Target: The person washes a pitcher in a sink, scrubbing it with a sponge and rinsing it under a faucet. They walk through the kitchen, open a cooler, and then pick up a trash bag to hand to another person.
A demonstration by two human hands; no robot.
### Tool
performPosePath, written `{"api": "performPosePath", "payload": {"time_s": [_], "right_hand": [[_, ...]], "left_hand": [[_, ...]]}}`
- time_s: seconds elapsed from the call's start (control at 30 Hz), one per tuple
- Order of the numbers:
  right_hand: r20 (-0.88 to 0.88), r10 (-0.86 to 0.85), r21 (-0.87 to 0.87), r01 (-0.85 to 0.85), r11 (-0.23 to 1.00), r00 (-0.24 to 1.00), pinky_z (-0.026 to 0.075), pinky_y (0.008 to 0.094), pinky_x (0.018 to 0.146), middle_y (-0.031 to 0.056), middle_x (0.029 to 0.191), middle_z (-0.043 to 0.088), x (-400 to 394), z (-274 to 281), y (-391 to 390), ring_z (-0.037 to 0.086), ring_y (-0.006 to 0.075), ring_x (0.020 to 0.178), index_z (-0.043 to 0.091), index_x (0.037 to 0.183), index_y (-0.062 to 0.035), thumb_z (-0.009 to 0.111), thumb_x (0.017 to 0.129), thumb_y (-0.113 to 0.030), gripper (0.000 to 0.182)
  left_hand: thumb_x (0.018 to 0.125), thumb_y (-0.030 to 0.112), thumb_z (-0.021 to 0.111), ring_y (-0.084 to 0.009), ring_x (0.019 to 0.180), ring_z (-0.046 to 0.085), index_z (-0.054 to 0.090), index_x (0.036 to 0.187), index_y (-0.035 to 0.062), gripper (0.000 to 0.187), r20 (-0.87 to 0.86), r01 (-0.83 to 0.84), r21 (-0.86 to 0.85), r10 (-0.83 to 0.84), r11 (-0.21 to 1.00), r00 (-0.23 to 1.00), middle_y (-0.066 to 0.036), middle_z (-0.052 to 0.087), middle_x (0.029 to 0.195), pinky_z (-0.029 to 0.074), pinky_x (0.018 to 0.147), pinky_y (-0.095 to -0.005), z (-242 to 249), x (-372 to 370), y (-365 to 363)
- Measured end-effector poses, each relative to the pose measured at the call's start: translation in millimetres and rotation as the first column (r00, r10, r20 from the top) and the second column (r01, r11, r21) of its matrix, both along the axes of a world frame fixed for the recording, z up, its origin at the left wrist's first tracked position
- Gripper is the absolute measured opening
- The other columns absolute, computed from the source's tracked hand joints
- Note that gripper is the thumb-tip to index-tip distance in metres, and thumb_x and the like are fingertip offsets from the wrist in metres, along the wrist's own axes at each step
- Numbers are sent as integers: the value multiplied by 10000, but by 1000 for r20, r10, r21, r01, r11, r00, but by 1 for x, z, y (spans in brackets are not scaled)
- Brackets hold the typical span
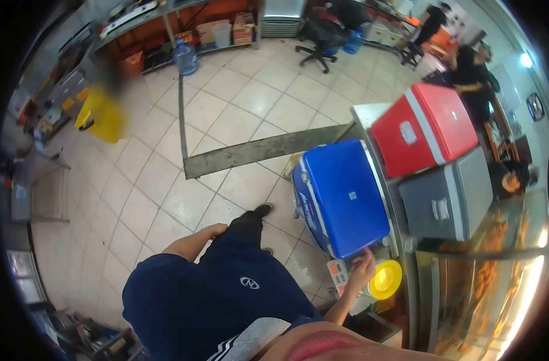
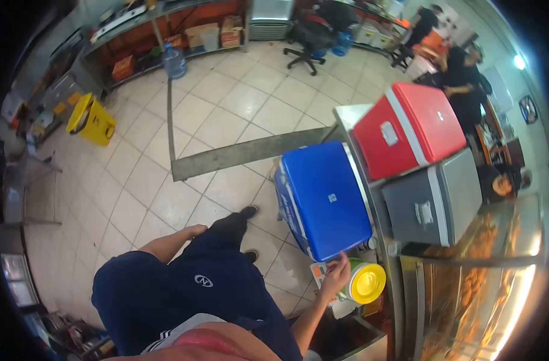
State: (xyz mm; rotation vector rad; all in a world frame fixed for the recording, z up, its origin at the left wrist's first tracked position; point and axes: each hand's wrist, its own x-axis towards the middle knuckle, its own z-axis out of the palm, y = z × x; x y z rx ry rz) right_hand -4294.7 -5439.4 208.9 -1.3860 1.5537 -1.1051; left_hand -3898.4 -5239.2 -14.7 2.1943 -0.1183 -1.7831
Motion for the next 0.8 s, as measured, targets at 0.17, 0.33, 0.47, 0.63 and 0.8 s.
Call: {"api": "performPosePath", "payload": {"time_s": [0.17, 0.33, 0.47, 0.63, 0.8], "right_hand": [[119, 358, -139, -342, 929, 926, 401, 201, 460, 73, 807, 552, 151, 64, -47, 475, 84, 530, 473, 1195, -15, 339, 940, -115, 305], [212, 686, -118, -679, 725, 696, 507, 258, 626, 106, 994, 524, 340, 27, -74, 540, 154, 788, 538, 1042, 5, 342, 808, 82, 315], [99, 865, -162, -850, 502, 492, 492, 257, 656, 93, 983, 523, 507, 11, -35, 551, 159, 793, 560, 900, -2, 320, 691, 166, 360], [225, 957, -98, -973, 210, 184, 462, 229, 612, 77, 947, 536, 655, -1, 8, 547, 125, 741, 550, 859, 1, 324, 695, 159, 322], [210, 954, 182, -967, 178, 215, 446, 214, 564, 59, 815, 574, 735, -45, 14, 541, 99, 673, 555, 863, 0, 353, 767, 94, 243]], "left_hand": [[712, 239, 515, -325, 904, 597, 655, 858, 13, 303, 421, 589, 153, -592, 794, 688, -206, 613, 956, 471, 785, -410, -63, 82, 45], [701, 196, 530, -326, 869, 605, 654, 813, 1, 257, 513, 480, 56, -438, 875, 738, -197, 628, 896, 482, 756, -403, -80, 144, 73], [765, 197, 459, -328, 929, 587, 645, 864, -16, 299, 426, 261, -5, -234, 965, 874, -229, 599, 977, 466, 805, -410, -42, 219, 133], [778, 261, 448, -331, 775, 601, 632, 812, -19, 336, 620, 174, -50, -106, 983, 777, -212, 613, 853, 472, 706, -410, -74, 321, 218], [800, 298, 488, -229, 647, 617, 612, 912, 2, 340, 509, -75, -258, 201, 963, 837, -155, 629, 847, 484, 572, -349, -70, 418, 209]]}}
